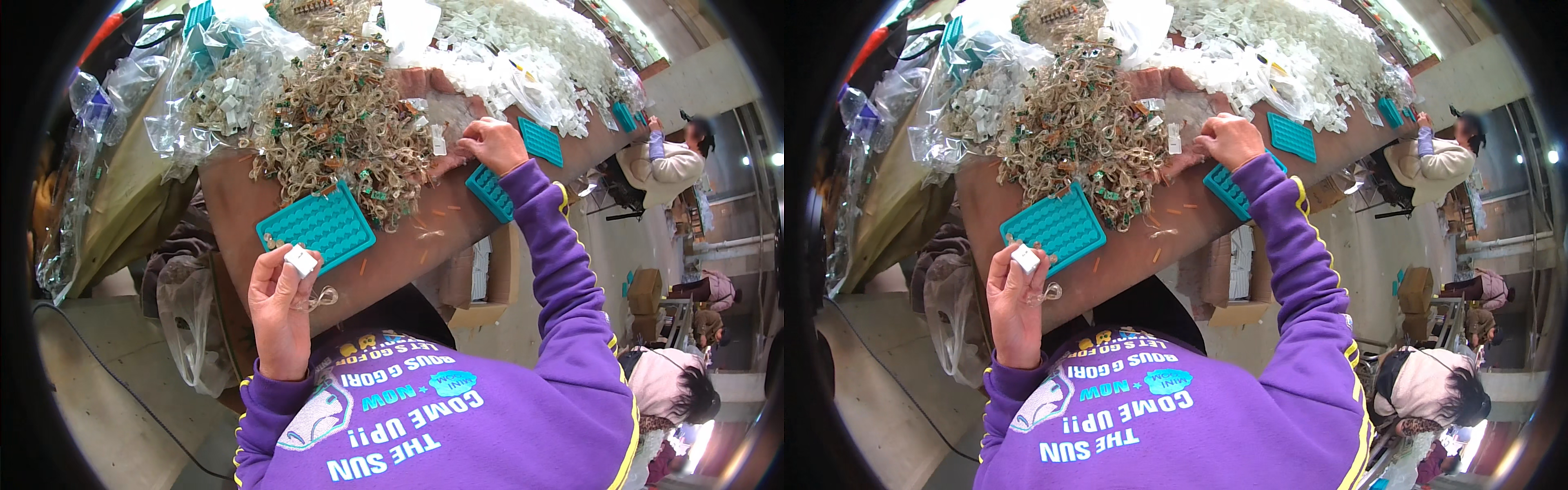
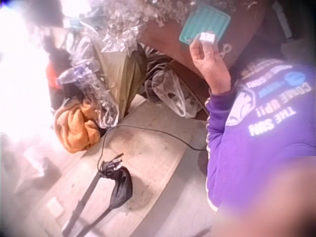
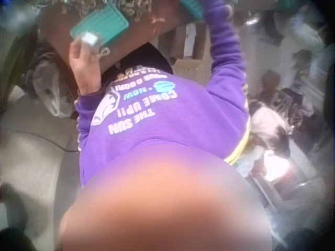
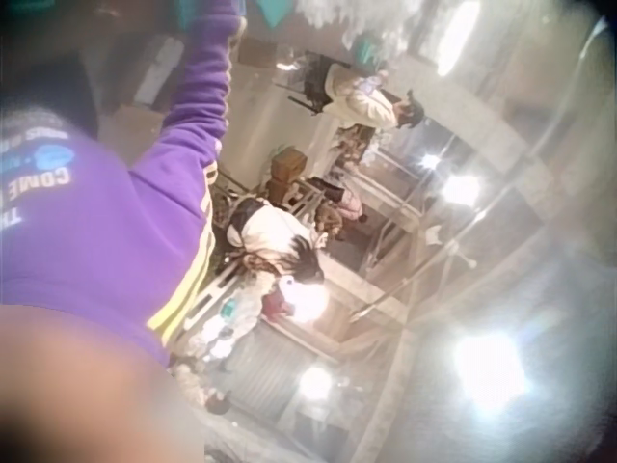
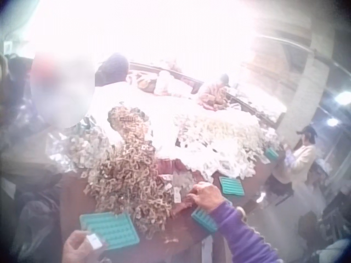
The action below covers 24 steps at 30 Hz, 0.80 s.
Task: The person repeatedly picks small white plastic connectors and metallic pins from a teal tray, inserts the pins into the connectors, and places the assembled units back into the tray. The person handles items one at a time and continues the cycle throughout the clip.
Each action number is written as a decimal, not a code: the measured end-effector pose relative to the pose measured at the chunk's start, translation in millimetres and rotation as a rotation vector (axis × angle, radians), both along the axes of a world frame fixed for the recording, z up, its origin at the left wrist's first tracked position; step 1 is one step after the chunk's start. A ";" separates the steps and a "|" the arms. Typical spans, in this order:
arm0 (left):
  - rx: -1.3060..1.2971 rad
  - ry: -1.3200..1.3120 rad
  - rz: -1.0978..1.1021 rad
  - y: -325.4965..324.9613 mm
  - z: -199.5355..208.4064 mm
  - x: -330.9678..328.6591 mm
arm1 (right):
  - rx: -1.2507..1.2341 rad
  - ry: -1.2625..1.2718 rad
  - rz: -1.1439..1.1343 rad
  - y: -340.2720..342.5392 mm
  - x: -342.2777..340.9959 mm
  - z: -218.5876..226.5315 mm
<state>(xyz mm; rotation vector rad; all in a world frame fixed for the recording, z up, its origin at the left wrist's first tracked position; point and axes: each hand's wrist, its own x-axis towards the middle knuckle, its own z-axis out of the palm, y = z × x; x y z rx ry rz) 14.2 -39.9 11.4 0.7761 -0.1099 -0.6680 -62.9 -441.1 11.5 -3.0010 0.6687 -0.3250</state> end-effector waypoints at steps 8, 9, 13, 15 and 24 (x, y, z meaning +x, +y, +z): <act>0.032 0.039 0.017 1.6 5.1 4.3 | 0.152 -0.096 -0.039 -7.5 4.3 -3.8; 0.076 0.009 0.019 1.1 6.7 3.9 | 0.253 -0.124 -0.067 -11.2 2.1 -2.3; 0.077 0.021 -0.007 -0.9 11.1 3.8 | 0.670 -0.218 -0.084 -18.0 -3.1 2.0; 0.072 0.020 0.001 -3.1 10.0 3.7 | 0.841 -0.261 -0.068 -17.0 -4.4 3.8; 0.085 -0.110 0.043 0.3 1.3 2.3 | 1.114 -0.311 -0.142 -14.1 2.4 7.5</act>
